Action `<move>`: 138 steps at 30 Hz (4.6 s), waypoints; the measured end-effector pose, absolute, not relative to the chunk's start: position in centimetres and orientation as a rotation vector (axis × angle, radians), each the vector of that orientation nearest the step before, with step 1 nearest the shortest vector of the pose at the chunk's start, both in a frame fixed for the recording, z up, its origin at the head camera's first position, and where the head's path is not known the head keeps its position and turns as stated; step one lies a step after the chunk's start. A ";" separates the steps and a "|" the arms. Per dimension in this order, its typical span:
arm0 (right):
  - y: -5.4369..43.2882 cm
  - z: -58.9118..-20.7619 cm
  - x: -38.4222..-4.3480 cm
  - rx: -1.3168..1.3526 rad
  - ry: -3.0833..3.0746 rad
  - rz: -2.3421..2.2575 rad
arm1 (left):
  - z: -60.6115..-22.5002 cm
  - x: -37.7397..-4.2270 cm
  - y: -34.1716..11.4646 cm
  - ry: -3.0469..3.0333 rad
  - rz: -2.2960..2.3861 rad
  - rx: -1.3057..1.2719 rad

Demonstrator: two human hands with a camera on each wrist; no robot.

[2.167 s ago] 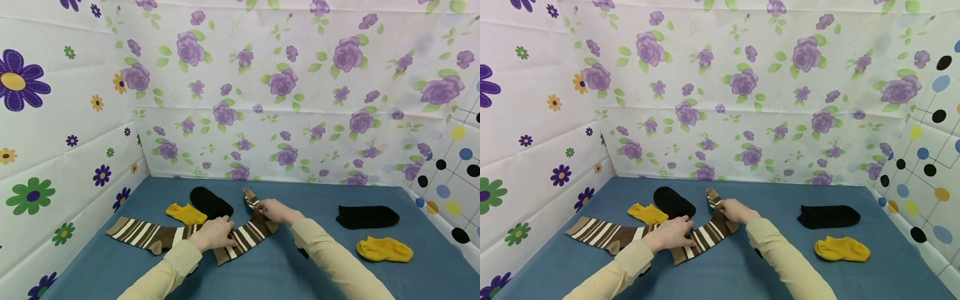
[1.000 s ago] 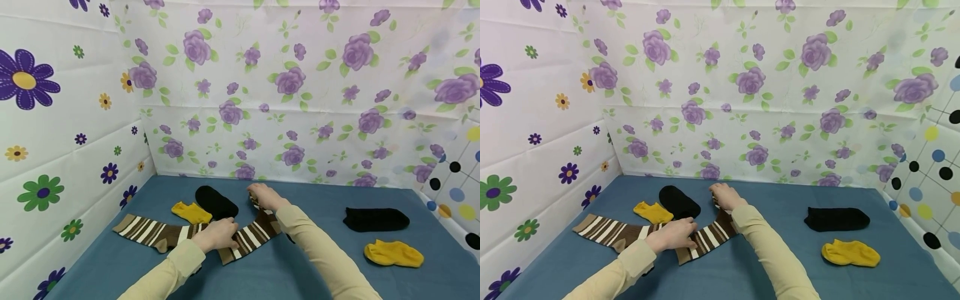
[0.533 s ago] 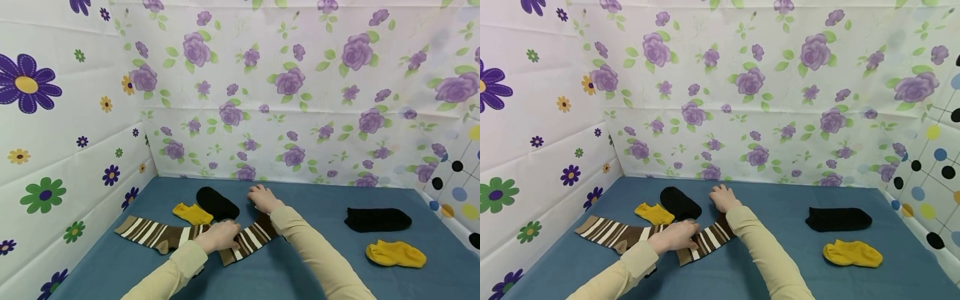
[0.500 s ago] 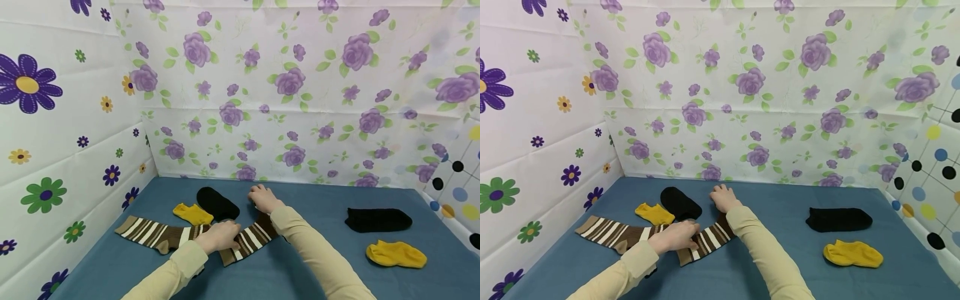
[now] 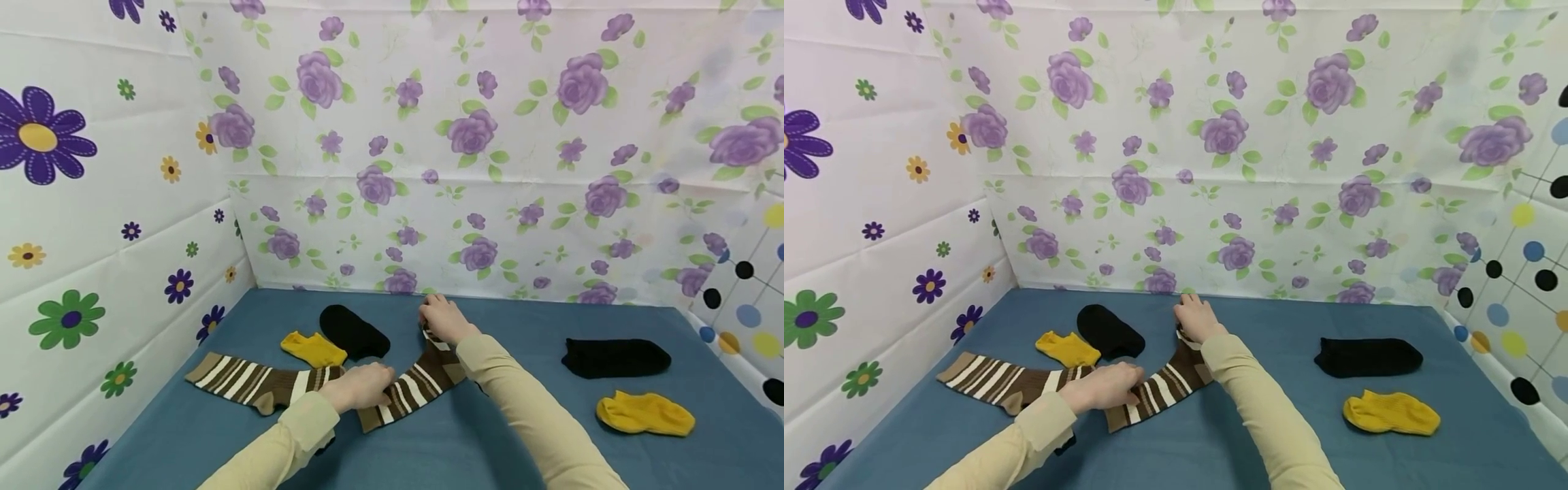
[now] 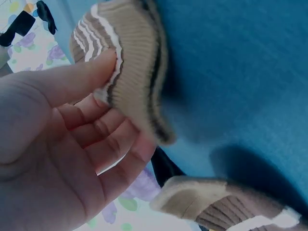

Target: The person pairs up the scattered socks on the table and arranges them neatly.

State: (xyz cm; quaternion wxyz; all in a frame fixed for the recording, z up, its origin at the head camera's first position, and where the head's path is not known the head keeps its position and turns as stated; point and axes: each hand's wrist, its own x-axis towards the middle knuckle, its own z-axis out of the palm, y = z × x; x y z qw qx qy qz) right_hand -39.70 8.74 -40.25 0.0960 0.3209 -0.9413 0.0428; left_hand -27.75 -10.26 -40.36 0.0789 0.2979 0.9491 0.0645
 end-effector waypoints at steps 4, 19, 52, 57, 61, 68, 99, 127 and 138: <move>9.6 -39.6 -39.4 0.937 -2.808 0.183 | -40.0 -27.9 -10.4 2.842 0.237 0.906; 12.9 -38.8 -39.2 0.936 -2.743 0.266 | -38.8 -28.6 -11.6 2.839 0.496 0.920; 20.1 -36.7 -38.0 0.851 -2.630 0.743 | -36.6 -29.9 -12.6 2.938 1.006 0.931; 21.2 -36.6 -37.5 0.828 -2.602 0.861 | -36.4 -30.2 -12.6 2.953 1.140 0.860; 21.8 -36.5 -37.2 0.827 -2.580 0.870 | -36.4 -30.6 -12.8 2.966 1.251 0.771; 22.8 -36.6 -36.5 0.853 -2.531 0.800 | -36.2 -30.9 -13.1 2.920 1.463 0.628; 26.0 -36.7 -33.9 0.693 -2.532 0.975 | -35.8 -31.9 -12.3 2.812 1.543 0.154; 28.7 -37.1 -32.7 0.559 -2.898 1.337 | -36.9 -31.9 -11.4 2.784 1.501 0.225; 29.5 -38.1 -32.3 0.458 -2.950 1.593 | -37.8 -31.6 -11.0 2.713 1.515 0.252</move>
